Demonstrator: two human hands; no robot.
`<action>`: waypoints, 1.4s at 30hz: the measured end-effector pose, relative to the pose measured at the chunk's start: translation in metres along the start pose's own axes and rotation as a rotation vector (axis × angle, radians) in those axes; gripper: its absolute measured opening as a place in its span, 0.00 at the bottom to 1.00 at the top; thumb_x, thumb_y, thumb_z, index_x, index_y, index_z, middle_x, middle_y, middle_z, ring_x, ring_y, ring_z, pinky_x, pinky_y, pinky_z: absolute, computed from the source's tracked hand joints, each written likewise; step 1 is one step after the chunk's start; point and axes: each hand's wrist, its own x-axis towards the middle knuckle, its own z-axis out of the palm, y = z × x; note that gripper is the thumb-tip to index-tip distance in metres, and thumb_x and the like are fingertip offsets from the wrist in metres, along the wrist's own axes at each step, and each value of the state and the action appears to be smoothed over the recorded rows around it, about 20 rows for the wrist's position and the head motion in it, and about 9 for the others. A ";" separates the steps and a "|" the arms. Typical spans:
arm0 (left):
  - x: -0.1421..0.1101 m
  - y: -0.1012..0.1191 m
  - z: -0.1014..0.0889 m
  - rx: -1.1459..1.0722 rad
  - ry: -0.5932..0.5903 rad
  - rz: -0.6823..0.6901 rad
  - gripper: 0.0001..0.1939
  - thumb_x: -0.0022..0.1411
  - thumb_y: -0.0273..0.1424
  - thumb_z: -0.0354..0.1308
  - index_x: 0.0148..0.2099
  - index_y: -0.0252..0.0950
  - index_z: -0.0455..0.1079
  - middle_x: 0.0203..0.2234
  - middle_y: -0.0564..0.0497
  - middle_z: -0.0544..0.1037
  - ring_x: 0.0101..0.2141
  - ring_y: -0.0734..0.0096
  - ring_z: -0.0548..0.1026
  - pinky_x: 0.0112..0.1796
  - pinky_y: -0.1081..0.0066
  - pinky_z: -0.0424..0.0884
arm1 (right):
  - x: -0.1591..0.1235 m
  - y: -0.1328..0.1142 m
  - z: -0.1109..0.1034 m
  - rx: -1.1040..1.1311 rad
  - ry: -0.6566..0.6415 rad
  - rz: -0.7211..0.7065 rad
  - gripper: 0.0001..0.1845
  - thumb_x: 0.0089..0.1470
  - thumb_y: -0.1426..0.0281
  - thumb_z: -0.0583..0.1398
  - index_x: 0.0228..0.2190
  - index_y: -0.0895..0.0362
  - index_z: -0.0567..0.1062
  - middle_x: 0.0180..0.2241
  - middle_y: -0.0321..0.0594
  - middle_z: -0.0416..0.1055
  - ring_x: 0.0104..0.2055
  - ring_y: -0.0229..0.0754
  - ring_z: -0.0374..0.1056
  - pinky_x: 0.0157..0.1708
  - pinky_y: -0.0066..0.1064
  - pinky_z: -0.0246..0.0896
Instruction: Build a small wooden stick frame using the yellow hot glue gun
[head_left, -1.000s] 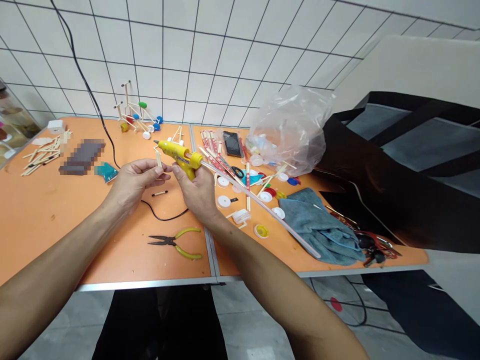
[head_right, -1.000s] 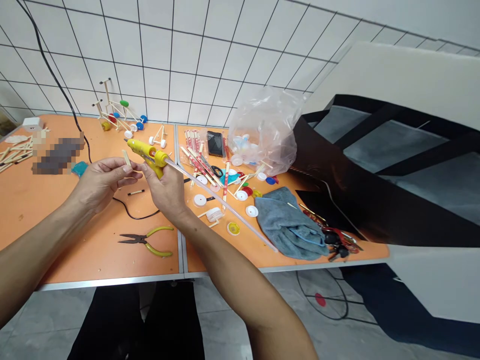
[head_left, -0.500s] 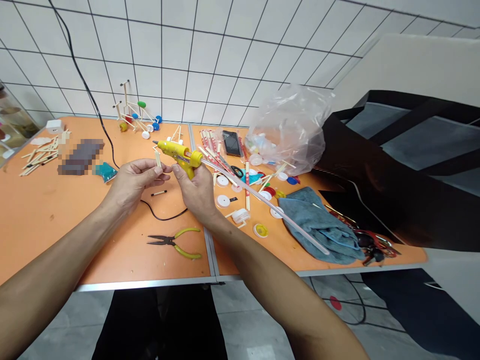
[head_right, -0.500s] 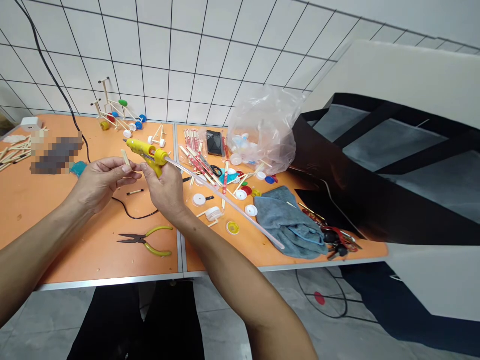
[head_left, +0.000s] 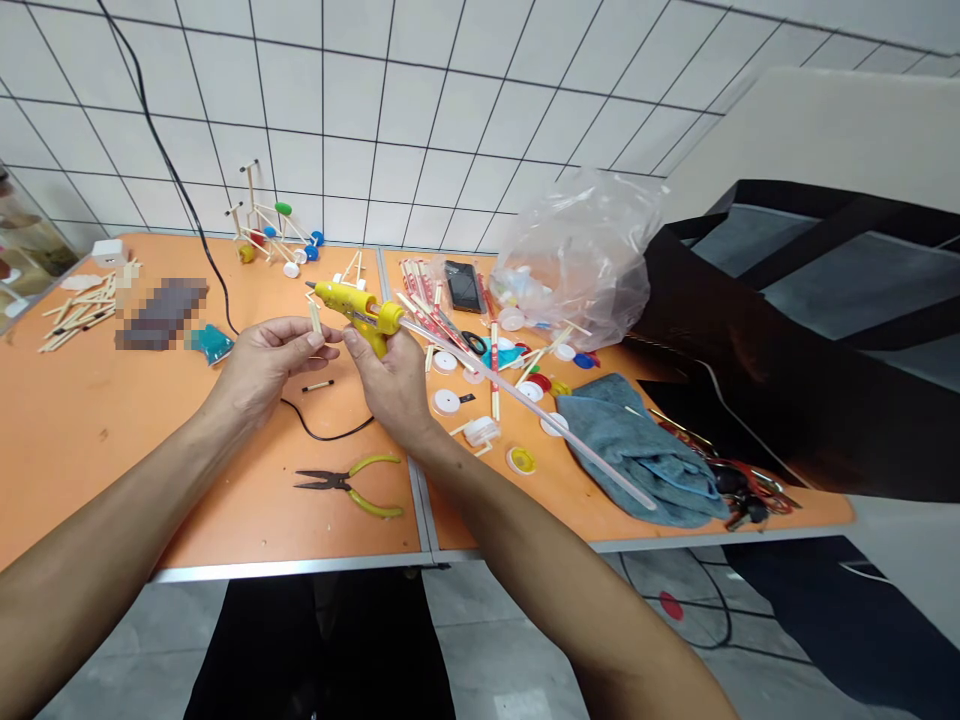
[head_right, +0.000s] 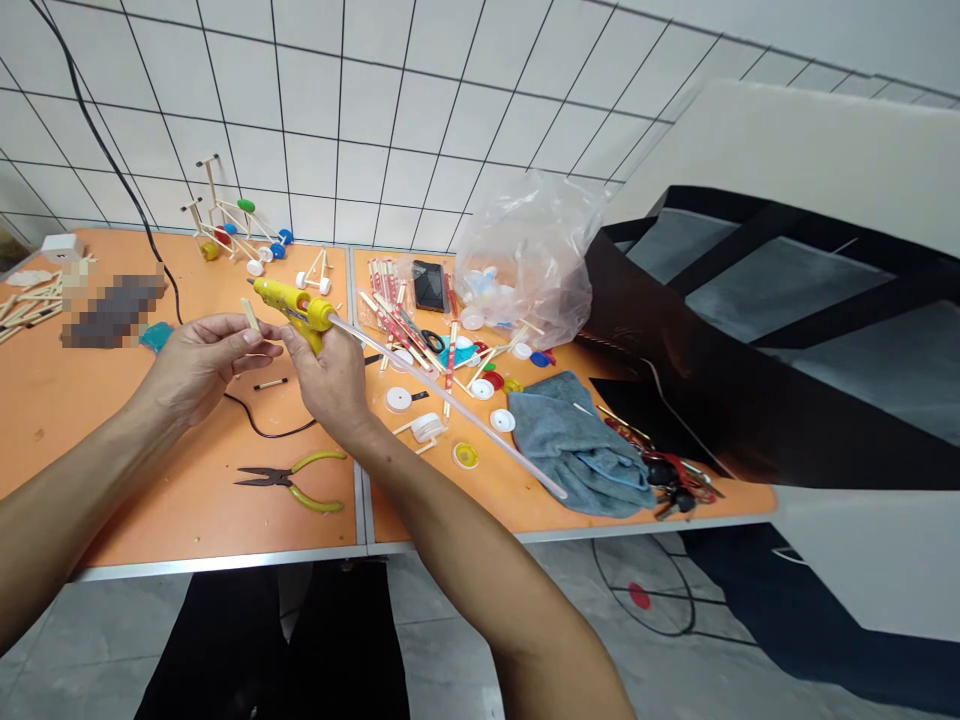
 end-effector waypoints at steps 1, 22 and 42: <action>0.000 0.000 0.000 0.006 0.002 -0.001 0.22 0.39 0.44 0.86 0.31 0.38 0.84 0.36 0.45 0.90 0.33 0.64 0.85 0.40 0.66 0.82 | 0.000 0.000 0.000 0.004 -0.002 0.002 0.17 0.66 0.50 0.66 0.45 0.50 0.82 0.46 0.42 0.87 0.52 0.53 0.81 0.59 0.46 0.76; 0.001 -0.003 -0.001 0.039 0.002 0.039 0.21 0.42 0.47 0.85 0.34 0.40 0.87 0.36 0.45 0.90 0.35 0.64 0.85 0.38 0.68 0.80 | 0.001 -0.001 0.001 0.021 -0.017 -0.032 0.25 0.66 0.44 0.65 0.51 0.49 0.84 0.53 0.45 0.85 0.60 0.55 0.79 0.65 0.47 0.73; -0.001 0.001 0.002 0.014 -0.018 0.030 0.23 0.40 0.48 0.86 0.31 0.39 0.85 0.35 0.45 0.90 0.34 0.65 0.85 0.38 0.69 0.80 | -0.004 0.016 0.004 -0.003 0.012 -0.077 0.24 0.68 0.47 0.64 0.52 0.51 0.83 0.52 0.44 0.85 0.57 0.51 0.80 0.66 0.48 0.73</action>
